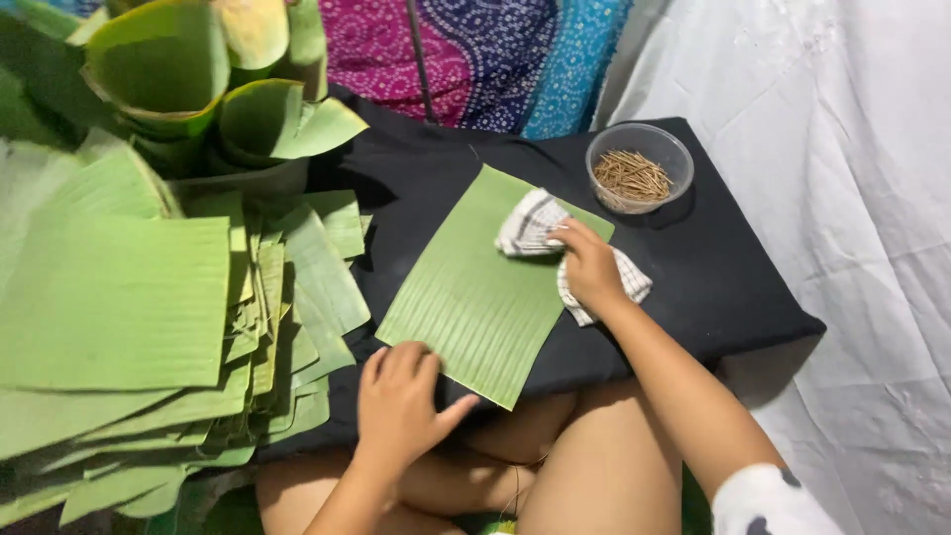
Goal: Cleaning banana leaves with a cloth and folding them into cones secured with small wooden pins.
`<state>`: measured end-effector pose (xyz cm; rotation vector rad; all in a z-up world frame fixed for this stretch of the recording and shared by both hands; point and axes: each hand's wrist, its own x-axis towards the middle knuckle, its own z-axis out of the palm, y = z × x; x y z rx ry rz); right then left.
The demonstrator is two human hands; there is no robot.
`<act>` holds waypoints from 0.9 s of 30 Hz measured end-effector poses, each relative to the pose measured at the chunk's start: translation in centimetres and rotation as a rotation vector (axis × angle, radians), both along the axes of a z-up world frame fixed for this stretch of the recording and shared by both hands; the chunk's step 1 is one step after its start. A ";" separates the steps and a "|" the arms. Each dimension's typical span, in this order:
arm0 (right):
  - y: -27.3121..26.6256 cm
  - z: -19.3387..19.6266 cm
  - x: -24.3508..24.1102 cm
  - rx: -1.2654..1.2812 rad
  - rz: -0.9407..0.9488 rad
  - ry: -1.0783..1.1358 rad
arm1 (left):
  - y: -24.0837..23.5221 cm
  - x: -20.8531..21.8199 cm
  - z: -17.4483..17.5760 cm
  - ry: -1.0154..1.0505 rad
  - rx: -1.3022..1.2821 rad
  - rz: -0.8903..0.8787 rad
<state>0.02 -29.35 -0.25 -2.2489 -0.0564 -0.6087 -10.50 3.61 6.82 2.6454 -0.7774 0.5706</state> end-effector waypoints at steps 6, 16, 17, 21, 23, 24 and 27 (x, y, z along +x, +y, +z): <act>-4.3 3.9 -5.4 0.553 -0.234 0.103 | -3.1 -0.9 -1.2 -0.002 0.055 -0.305; -9.9 7.3 -11.7 1.281 0.112 -0.158 | -3.6 1.2 0.6 0.165 -0.660 -0.254; -9.7 8.4 -12.0 1.291 0.120 -0.227 | -3.2 1.9 2.5 0.101 -0.772 -0.093; -6.8 13.4 -12.0 1.325 0.149 -0.441 | 0.0 5.6 6.2 0.456 -1.246 0.134; -5.6 13.7 -12.0 1.263 0.107 -0.444 | 0.5 7.7 2.7 0.454 -1.263 0.209; -4.8 13.9 -11.8 1.199 0.058 -0.452 | 0.9 9.2 1.3 0.456 -1.279 0.277; -3.0 12.1 -10.2 1.078 0.087 -0.457 | -0.1 9.1 0.2 0.691 -1.412 0.308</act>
